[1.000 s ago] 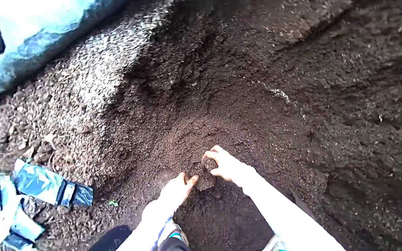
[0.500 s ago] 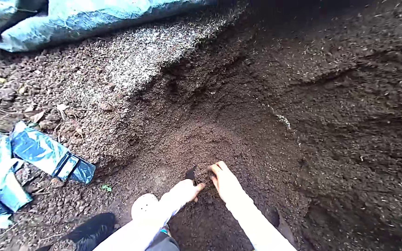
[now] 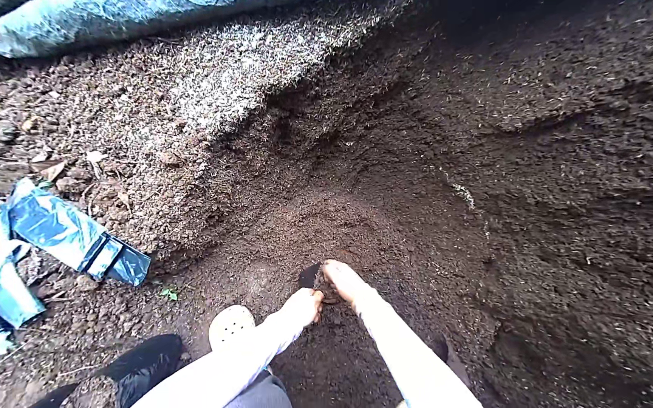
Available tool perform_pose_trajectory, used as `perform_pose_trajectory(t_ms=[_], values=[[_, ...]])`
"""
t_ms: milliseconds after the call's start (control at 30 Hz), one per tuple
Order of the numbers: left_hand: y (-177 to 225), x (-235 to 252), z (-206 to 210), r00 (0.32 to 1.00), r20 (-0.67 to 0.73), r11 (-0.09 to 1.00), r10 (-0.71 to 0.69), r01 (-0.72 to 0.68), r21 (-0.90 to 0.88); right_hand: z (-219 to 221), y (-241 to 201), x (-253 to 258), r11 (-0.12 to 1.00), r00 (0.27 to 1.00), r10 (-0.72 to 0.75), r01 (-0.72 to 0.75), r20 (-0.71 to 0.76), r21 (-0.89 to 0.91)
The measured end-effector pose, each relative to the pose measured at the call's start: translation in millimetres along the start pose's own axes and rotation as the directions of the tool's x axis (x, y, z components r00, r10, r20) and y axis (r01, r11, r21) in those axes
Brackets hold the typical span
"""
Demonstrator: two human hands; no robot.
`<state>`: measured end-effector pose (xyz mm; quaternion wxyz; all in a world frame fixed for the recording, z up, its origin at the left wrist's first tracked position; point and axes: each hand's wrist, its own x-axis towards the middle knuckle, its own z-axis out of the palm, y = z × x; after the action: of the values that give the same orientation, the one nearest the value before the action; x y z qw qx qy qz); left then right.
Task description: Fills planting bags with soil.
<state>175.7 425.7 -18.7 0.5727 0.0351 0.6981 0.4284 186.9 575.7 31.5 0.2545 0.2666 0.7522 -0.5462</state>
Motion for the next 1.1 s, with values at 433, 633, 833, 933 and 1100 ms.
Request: perform_pose_trajectory(t_ms=[433, 633, 833, 933, 1100], values=[[7.5, -21.7, -25.7, 0.985, -0.164, 0.878, 0.045, 0.039, 0.477, -51.9, -9.4, -10.5, 0.925, 0.989, -0.121, 0.144, -0.088, 0.352], [29.3, 23.8, 1.7, 0.818, 0.001, 0.473, 0.575, -0.334, 0.816, -108.3, 112.5, 74.0, 0.868, 0.949, 0.043, -0.191, -0.314, -0.458], [14.1, 54.0, -10.3, 0.447, 0.165, 0.217, 0.879, -0.683, 0.697, -59.0, 174.4, 71.7, 0.884, 0.901, 0.240, -0.357, -0.361, -0.302], [6.3, 28.6, -29.7, 0.485, -0.072, 0.385, 0.872, -0.585, 0.714, -55.3, 135.4, 38.5, 0.976, 0.948, 0.183, -0.144, -0.262, 0.162], [10.2, -8.0, -39.3, 0.924, -0.292, 0.858, 0.245, -0.067, 0.509, -51.0, 37.8, -35.2, 0.982, 0.992, -0.120, 0.123, -0.031, 0.143]])
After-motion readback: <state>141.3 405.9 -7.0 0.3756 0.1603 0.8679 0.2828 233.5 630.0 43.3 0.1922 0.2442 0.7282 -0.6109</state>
